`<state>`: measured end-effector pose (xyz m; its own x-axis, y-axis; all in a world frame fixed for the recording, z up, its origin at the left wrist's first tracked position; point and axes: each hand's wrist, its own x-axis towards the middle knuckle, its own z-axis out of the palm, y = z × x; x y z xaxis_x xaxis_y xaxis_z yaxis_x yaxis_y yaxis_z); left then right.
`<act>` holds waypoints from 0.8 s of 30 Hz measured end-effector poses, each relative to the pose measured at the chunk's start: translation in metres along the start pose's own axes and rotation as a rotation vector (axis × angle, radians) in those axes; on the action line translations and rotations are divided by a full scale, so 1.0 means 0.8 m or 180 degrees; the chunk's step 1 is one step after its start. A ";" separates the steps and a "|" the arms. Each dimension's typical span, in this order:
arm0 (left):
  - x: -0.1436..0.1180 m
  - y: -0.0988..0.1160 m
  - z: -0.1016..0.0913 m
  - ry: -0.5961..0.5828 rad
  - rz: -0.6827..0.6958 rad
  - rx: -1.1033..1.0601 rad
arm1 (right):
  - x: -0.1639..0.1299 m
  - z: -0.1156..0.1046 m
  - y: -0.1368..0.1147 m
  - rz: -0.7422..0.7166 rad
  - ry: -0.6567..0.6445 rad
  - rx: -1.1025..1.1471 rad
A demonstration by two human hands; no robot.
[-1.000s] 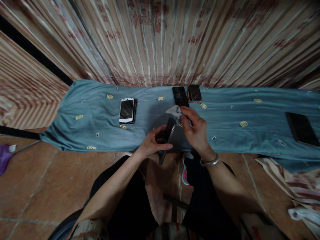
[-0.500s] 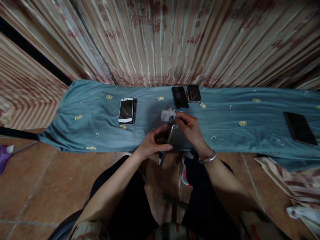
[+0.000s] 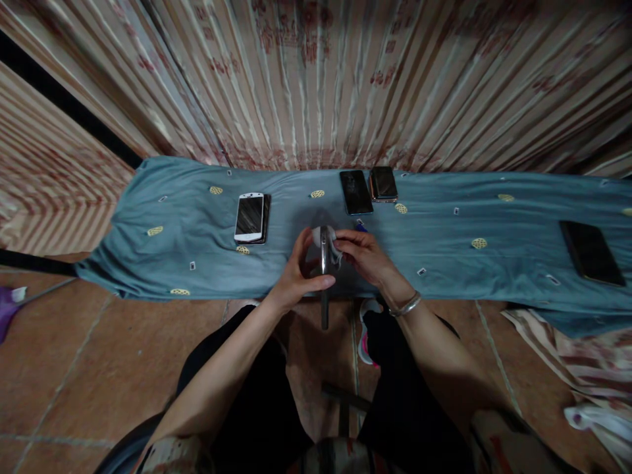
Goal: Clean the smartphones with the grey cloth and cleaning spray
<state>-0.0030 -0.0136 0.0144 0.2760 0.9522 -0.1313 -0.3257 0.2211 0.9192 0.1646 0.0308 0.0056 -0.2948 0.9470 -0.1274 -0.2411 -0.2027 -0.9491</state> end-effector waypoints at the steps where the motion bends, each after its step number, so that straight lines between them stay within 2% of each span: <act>1: 0.001 0.001 -0.001 0.0036 0.0028 -0.0031 | 0.000 0.002 0.003 0.0051 -0.0041 -0.0028; 5: 0.004 0.006 -0.006 0.0274 0.0052 -0.0143 | -0.002 0.008 0.014 0.0343 -0.0130 -0.0082; 13: 0.002 0.017 -0.011 0.0298 -0.0590 -0.0716 | -0.004 0.011 0.014 0.0622 -0.0131 -0.0058; 18: 0.003 0.017 -0.012 0.0318 -0.0533 -0.0565 | -0.003 0.013 0.017 0.0660 -0.0231 -0.0056; 24: 0.006 0.021 -0.017 0.0448 -0.0281 -0.0494 | -0.002 0.019 0.027 0.0859 -0.0392 0.0452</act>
<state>-0.0197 -0.0027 0.0240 0.1843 0.9453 -0.2693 -0.4442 0.3245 0.8351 0.1458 0.0209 -0.0101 -0.4731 0.8189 -0.3250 -0.2629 -0.4833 -0.8350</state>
